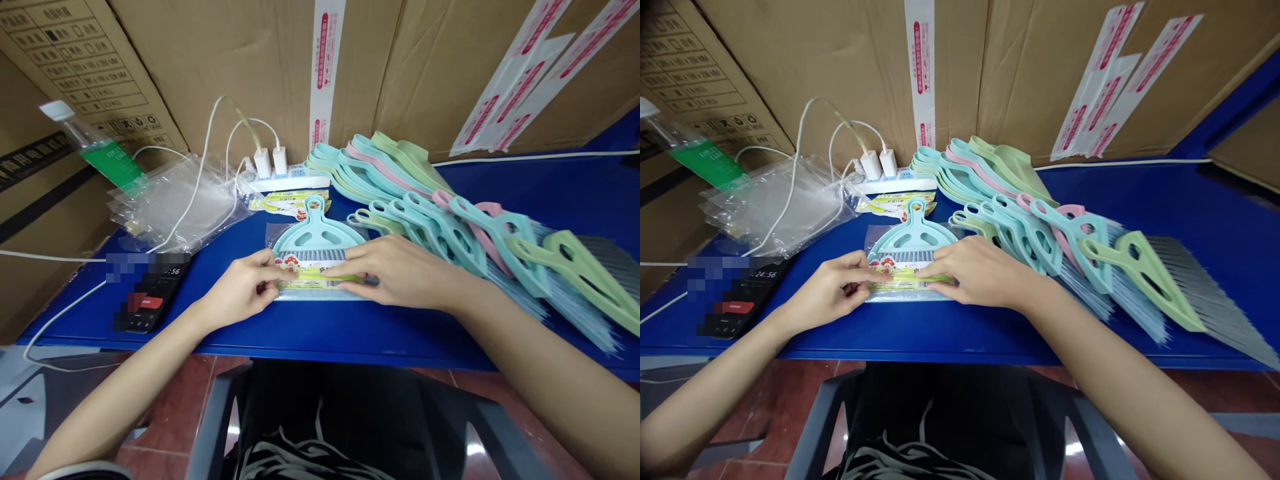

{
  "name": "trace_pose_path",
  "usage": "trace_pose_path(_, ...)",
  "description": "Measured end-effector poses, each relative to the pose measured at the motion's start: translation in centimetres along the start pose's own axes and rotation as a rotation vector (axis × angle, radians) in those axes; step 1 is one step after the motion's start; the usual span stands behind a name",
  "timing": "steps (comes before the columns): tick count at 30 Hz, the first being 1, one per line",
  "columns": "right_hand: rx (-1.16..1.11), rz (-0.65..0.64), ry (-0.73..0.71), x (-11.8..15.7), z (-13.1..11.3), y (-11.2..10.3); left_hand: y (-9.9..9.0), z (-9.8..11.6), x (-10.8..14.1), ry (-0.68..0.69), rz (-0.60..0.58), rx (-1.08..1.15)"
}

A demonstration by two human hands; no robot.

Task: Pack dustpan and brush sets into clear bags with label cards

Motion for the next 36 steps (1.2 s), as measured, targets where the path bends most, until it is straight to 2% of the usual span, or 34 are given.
trace_pose_path(7,0.028,-0.032,0.012,-0.05,-0.2,0.2,0.0,-0.04,0.01,-0.009,-0.036,-0.079)
trace_pose_path(12,0.042,-0.039,0.011,-0.09,-0.45,0.3,0.06,-0.09,0.17,0.018,-0.01,-0.197)
trace_pose_path(18,0.053,-0.022,0.02,-0.07,-0.66,0.58,0.07,0.36,-0.04,0.186,0.088,-0.346)
trace_pose_path(22,0.088,-0.037,0.012,-0.17,-0.73,0.91,0.34,0.76,-0.32,0.281,0.064,-0.399)
trace_pose_path(27,0.093,-0.043,0.023,-0.27,-0.74,0.95,0.39,0.81,-0.35,0.235,0.047,-0.414)
trace_pose_path(36,0.064,-0.01,0.022,-0.05,-0.65,1.0,0.16,0.19,-0.18,0.157,0.142,-0.415)
Point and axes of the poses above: each hand's wrist, its own x-axis away from the middle knuckle, its own y-axis out of the palm, z = x × y, the point moved 1 cm from there along -x, towards the middle knuckle, and after that the axes turned 3 degrees about -x, right-handed, at the moved point
